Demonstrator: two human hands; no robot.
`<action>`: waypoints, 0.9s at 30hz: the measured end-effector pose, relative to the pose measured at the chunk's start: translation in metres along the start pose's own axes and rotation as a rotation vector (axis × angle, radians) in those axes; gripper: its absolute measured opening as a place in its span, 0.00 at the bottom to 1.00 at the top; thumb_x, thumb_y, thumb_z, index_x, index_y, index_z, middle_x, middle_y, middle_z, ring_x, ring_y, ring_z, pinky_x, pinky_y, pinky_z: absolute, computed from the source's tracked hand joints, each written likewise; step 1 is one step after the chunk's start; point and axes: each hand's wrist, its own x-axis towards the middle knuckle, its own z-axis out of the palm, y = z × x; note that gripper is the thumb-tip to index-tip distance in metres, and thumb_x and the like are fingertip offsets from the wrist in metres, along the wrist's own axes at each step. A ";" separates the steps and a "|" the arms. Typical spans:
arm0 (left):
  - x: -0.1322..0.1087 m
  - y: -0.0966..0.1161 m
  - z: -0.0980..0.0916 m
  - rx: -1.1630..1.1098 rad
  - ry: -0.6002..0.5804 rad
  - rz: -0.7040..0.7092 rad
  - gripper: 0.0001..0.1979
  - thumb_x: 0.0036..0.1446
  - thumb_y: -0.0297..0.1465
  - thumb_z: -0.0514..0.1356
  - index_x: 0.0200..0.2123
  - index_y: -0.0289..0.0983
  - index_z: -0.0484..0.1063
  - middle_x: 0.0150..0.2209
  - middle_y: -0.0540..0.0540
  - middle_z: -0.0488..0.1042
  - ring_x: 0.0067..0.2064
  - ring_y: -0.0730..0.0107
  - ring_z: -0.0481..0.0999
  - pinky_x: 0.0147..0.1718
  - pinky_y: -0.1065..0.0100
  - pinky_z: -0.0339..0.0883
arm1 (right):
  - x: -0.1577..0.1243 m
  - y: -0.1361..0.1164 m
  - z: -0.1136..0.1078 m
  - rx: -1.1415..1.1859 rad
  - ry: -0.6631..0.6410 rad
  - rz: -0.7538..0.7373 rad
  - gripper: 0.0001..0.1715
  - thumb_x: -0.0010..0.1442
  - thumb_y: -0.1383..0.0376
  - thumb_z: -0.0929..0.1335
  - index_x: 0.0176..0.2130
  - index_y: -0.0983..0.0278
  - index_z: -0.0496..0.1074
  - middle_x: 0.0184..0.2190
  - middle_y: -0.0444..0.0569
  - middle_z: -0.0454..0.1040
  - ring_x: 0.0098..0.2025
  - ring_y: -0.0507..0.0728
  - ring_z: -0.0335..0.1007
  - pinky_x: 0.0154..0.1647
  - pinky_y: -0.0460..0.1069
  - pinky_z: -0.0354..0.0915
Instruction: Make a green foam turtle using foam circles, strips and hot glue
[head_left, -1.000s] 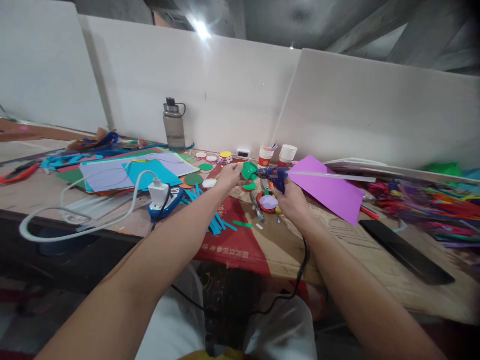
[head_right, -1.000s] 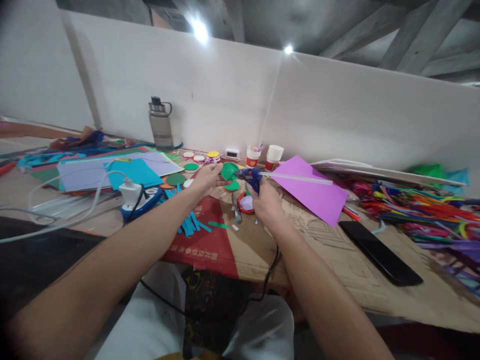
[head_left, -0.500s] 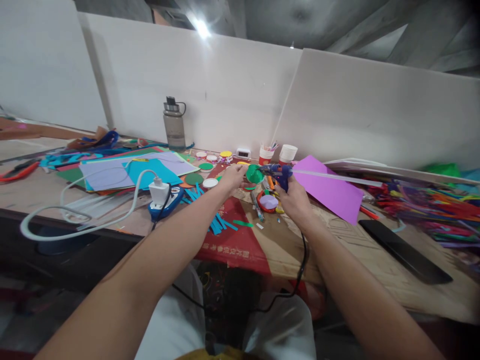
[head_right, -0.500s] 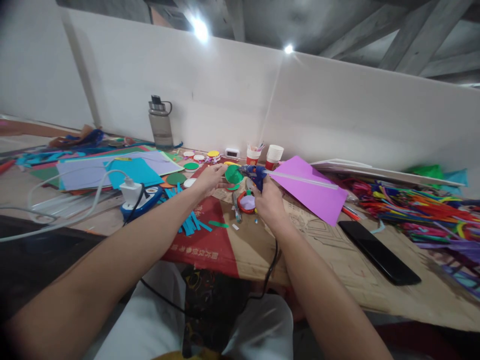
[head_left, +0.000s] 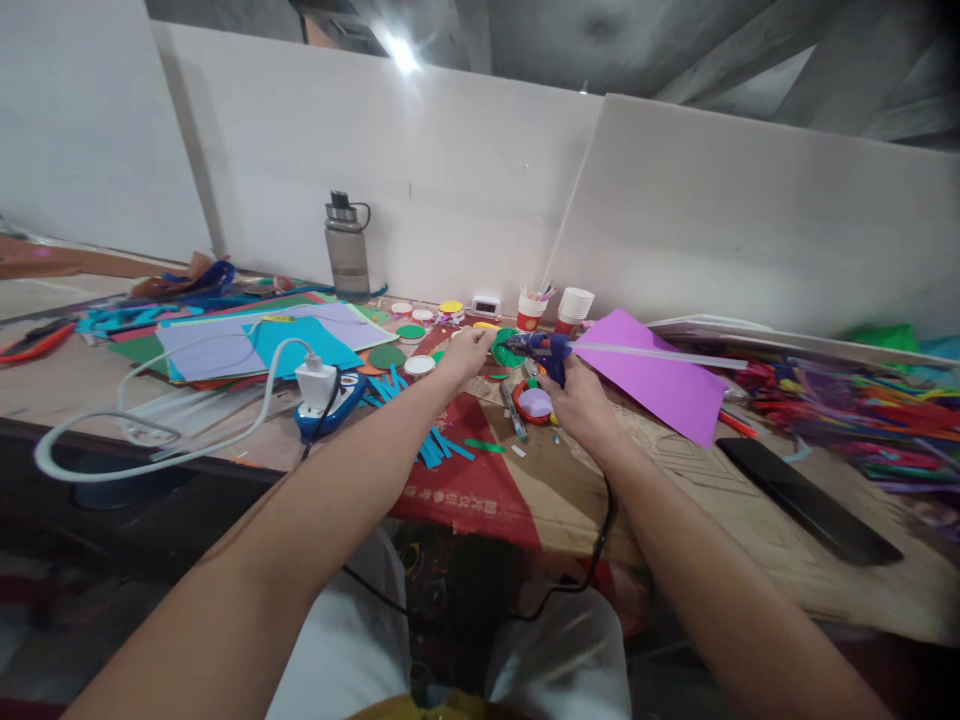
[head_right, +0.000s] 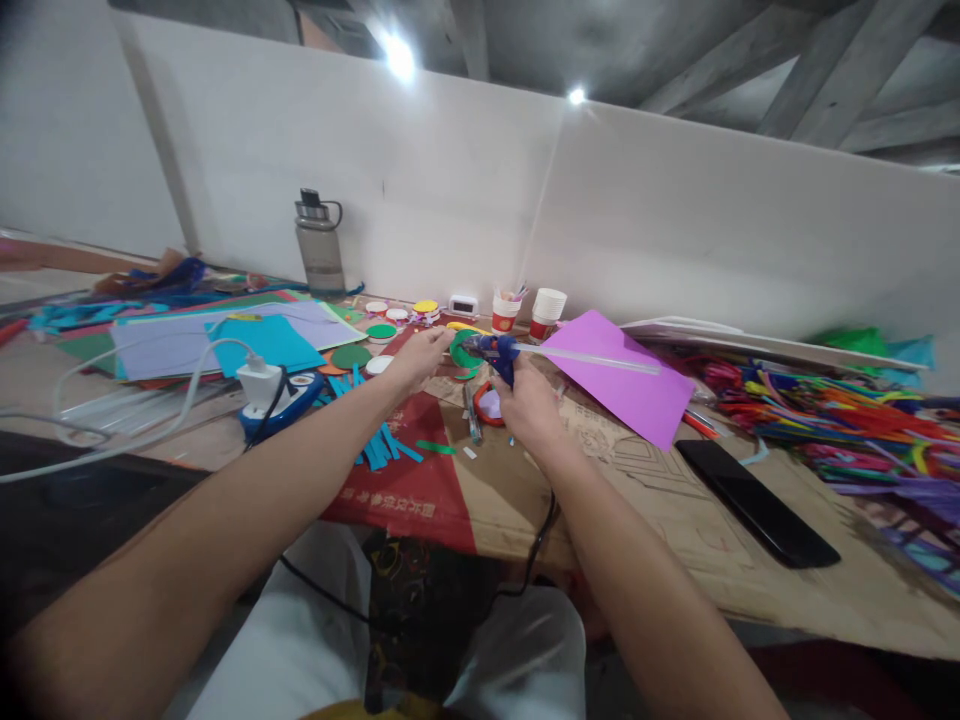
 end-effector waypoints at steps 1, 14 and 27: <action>0.000 0.001 -0.001 -0.007 0.012 0.016 0.11 0.66 0.30 0.53 0.31 0.34 0.69 0.26 0.50 0.73 0.28 0.70 0.76 0.35 0.62 0.77 | -0.001 -0.001 0.000 0.005 -0.012 -0.007 0.22 0.60 0.63 0.65 0.53 0.65 0.68 0.45 0.59 0.78 0.47 0.65 0.74 0.50 0.58 0.67; -0.002 0.006 -0.003 0.010 0.040 0.066 0.12 0.65 0.31 0.55 0.29 0.34 0.67 0.25 0.50 0.70 0.27 0.76 0.73 0.38 0.57 0.79 | 0.002 0.007 -0.002 -0.030 0.062 0.023 0.20 0.60 0.64 0.64 0.52 0.66 0.70 0.44 0.60 0.78 0.46 0.66 0.75 0.48 0.58 0.68; -0.004 0.007 -0.002 0.055 0.018 0.047 0.12 0.66 0.30 0.52 0.30 0.33 0.69 0.27 0.48 0.72 0.26 0.74 0.74 0.31 0.62 0.79 | 0.001 0.007 -0.004 -0.055 0.080 0.038 0.21 0.61 0.63 0.63 0.52 0.66 0.69 0.44 0.61 0.78 0.46 0.66 0.75 0.48 0.58 0.68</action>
